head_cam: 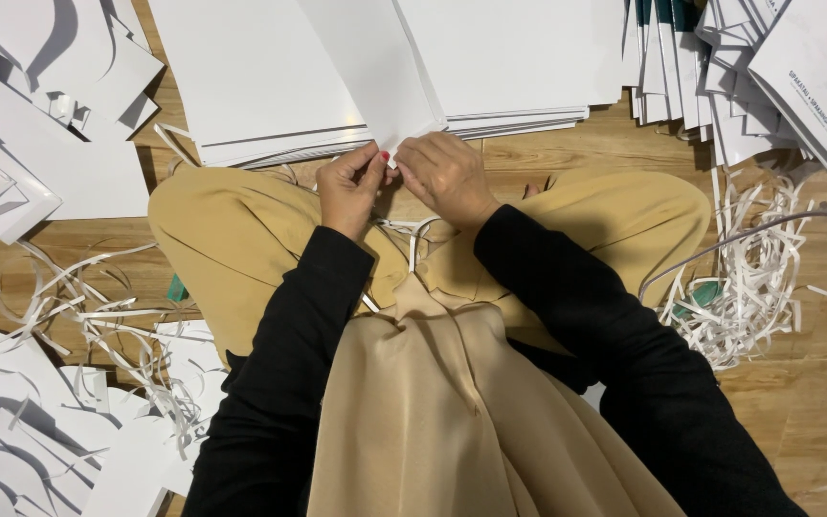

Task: The person sits on the floor and repeatedly inserts a white paper insert into a larger printed cover, then smooths the edges to secure it. The person handles multiple identical units one at a time, stacking the finished items to the side.

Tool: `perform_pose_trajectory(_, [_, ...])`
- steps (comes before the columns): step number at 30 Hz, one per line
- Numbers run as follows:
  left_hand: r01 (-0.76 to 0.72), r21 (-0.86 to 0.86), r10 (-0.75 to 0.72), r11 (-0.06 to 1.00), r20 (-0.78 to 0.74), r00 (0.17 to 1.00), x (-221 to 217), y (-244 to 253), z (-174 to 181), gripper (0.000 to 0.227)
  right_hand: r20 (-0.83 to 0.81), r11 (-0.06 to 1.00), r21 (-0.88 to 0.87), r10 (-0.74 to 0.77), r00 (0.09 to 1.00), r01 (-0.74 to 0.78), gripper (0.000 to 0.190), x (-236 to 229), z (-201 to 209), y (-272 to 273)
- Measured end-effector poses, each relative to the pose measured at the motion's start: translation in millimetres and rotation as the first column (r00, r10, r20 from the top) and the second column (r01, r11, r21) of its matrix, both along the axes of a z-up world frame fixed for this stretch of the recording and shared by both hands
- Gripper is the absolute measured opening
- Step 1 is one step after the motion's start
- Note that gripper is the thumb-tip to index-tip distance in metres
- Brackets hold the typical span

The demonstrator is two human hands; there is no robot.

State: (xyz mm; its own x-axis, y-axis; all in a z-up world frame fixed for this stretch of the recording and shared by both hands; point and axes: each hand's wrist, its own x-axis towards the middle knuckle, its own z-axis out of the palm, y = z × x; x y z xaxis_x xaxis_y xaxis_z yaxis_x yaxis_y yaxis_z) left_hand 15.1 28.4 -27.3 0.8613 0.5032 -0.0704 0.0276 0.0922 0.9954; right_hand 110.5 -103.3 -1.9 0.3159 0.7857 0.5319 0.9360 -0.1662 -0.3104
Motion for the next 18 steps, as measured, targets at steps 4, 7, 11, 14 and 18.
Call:
perform_pose_trajectory(4, [0.009, 0.014, -0.009, 1.0, 0.014, 1.0, 0.3, -1.2, 2.6, 0.019, -0.05, 1.0, -0.003, -0.016, 0.999, 0.016, 0.012, 1.3, -3.1, -2.1])
perform_pose_trajectory(7, [0.008, 0.004, -0.008, 1.0, 0.022, 1.0, 0.4, -0.9, -0.2, 0.019, -0.095, 1.0, 0.011, -0.016, 0.995, 0.017, 0.011, 1.6, -1.4, -3.9])
perform_pose_trajectory(11, [0.014, -0.004, -0.014, 1.0, 0.009, 1.0, 0.6, 0.9, -2.8, 0.02, -0.133, 1.0, 0.028, -0.004, 0.991, 0.008, 0.012, -2.4, 15.5, -5.1])
perform_pose_trajectory(14, [0.01, 0.013, -0.01, 1.0, 0.012, 1.0, 0.6, -0.2, -1.4, 0.019, -0.081, 0.999, 0.007, -0.035, 0.996, 0.036, 0.01, -3.6, 14.0, -3.0])
perform_pose_trajectory(18, [0.013, 0.003, -0.013, 1.0, 0.013, 1.0, -0.4, -0.6, -3.5, 0.02, -0.019, 0.999, 0.004, -0.04, 0.999, 0.041, 0.011, -2.5, -3.4, -1.2])
